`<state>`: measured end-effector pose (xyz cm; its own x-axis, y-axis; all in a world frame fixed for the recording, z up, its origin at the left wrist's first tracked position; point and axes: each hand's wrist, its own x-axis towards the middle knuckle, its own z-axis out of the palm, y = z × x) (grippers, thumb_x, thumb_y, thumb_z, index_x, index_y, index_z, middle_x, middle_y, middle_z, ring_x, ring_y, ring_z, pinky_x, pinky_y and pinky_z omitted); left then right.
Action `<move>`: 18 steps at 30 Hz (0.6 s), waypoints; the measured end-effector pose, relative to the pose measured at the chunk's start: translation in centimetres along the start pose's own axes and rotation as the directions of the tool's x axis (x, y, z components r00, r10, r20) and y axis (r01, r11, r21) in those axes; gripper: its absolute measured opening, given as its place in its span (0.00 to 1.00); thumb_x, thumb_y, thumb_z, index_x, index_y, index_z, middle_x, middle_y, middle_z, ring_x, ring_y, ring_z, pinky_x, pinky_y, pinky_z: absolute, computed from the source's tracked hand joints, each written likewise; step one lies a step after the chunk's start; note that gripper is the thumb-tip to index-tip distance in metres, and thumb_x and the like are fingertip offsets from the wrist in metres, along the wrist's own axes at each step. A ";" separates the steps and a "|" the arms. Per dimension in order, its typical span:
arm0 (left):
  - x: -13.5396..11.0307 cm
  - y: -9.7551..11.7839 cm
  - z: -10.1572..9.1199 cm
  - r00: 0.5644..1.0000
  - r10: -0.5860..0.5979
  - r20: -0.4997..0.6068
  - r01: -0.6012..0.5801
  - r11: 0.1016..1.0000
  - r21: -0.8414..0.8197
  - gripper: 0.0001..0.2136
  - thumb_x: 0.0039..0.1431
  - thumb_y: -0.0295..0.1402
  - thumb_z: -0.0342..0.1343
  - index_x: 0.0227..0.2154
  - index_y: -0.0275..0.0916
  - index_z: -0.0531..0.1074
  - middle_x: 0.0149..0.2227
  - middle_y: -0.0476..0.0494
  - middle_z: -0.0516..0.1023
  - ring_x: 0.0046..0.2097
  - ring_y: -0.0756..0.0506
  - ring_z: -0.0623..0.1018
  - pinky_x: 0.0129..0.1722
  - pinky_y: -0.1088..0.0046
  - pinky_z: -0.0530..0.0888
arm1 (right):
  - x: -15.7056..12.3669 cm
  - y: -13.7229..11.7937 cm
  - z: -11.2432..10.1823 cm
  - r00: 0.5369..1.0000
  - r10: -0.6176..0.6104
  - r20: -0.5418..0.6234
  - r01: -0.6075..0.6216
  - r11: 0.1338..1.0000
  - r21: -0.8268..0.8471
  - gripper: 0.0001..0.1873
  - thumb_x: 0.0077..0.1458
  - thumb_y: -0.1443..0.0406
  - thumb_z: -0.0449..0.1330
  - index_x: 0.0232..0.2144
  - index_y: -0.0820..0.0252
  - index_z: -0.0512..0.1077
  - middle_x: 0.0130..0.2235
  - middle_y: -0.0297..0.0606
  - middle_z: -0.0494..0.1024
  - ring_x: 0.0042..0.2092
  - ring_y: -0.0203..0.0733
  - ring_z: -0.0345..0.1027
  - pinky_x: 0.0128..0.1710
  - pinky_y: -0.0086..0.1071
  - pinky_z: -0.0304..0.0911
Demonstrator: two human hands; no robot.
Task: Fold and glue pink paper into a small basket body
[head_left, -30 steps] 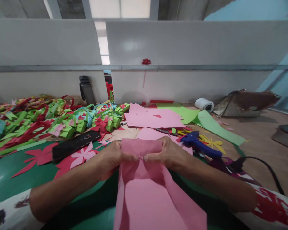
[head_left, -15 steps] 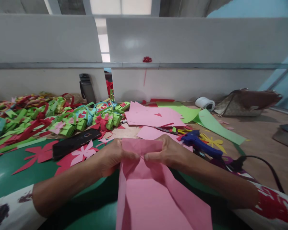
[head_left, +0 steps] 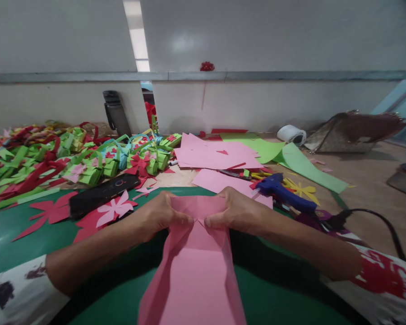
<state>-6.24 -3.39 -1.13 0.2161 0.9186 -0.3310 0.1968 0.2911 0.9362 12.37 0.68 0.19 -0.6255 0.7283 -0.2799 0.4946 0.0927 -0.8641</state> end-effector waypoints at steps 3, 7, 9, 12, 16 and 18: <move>0.7 0.1 -0.3 0.999 -0.026 -0.029 0.031 0.982 0.184 0.05 0.37 0.29 0.60 0.19 0.34 0.71 0.20 0.50 0.74 0.23 0.49 0.73 0.22 0.77 0.66 | 0.5 0.4 -0.2 0.997 0.075 -0.009 -0.076 0.996 -0.050 0.05 0.33 0.67 0.60 0.18 0.63 0.68 0.19 0.28 0.66 0.21 0.31 0.57 0.19 0.25 0.51; 1.6 0.6 -0.3 0.999 -0.048 0.003 0.045 0.952 0.302 0.07 0.35 0.30 0.60 0.22 0.34 0.72 0.20 0.50 0.74 0.23 0.48 0.72 0.20 0.77 0.65 | 0.9 0.6 -0.9 0.993 0.115 -0.041 -0.120 0.980 -0.161 0.12 0.31 0.67 0.63 0.26 0.62 0.71 0.22 0.29 0.72 0.24 0.34 0.62 0.19 0.25 0.52; 2.0 1.0 -0.4 0.999 -0.037 0.013 0.030 0.929 0.369 0.08 0.35 0.30 0.60 0.24 0.35 0.72 0.20 0.51 0.73 0.22 0.49 0.71 0.18 0.78 0.63 | 1.0 0.3 -1.1 0.990 0.138 -0.037 -0.143 0.963 -0.228 0.12 0.31 0.67 0.64 0.25 0.61 0.71 0.22 0.29 0.72 0.24 0.35 0.64 0.19 0.25 0.51; 2.4 1.5 -0.6 0.999 -0.018 0.032 0.001 0.885 0.465 0.09 0.35 0.29 0.59 0.26 0.35 0.73 0.19 0.53 0.71 0.21 0.51 0.69 0.17 0.80 0.59 | 1.2 -0.5 -1.4 0.981 0.194 -0.003 -0.184 0.924 -0.334 0.08 0.32 0.66 0.64 0.21 0.61 0.70 0.20 0.29 0.71 0.23 0.35 0.64 0.18 0.26 0.50; 2.9 1.5 -0.8 0.998 -0.007 0.070 -0.032 0.840 0.541 0.11 0.35 0.29 0.59 0.27 0.37 0.74 0.20 0.54 0.71 0.23 0.51 0.68 0.18 0.80 0.59 | 2.0 -1.2 -1.8 0.966 0.254 0.043 -0.204 0.856 -0.474 0.09 0.31 0.66 0.66 0.19 0.62 0.71 0.18 0.29 0.70 0.22 0.34 0.63 0.18 0.26 0.50; 2.9 1.4 -0.7 0.996 0.014 0.085 -0.063 0.792 0.608 0.10 0.36 0.29 0.58 0.28 0.38 0.74 0.21 0.54 0.71 0.23 0.51 0.68 0.18 0.80 0.59 | 2.6 -1.2 -2.1 0.964 0.254 0.077 -0.176 0.827 -0.533 0.11 0.30 0.64 0.67 0.20 0.62 0.71 0.18 0.29 0.70 0.21 0.34 0.62 0.18 0.26 0.50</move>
<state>-6.02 -0.09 -0.75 0.2997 0.8962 -0.3272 0.7233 0.0102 0.6905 11.42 3.85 1.37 -0.5236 0.6733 -0.5220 0.8411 0.3107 -0.4428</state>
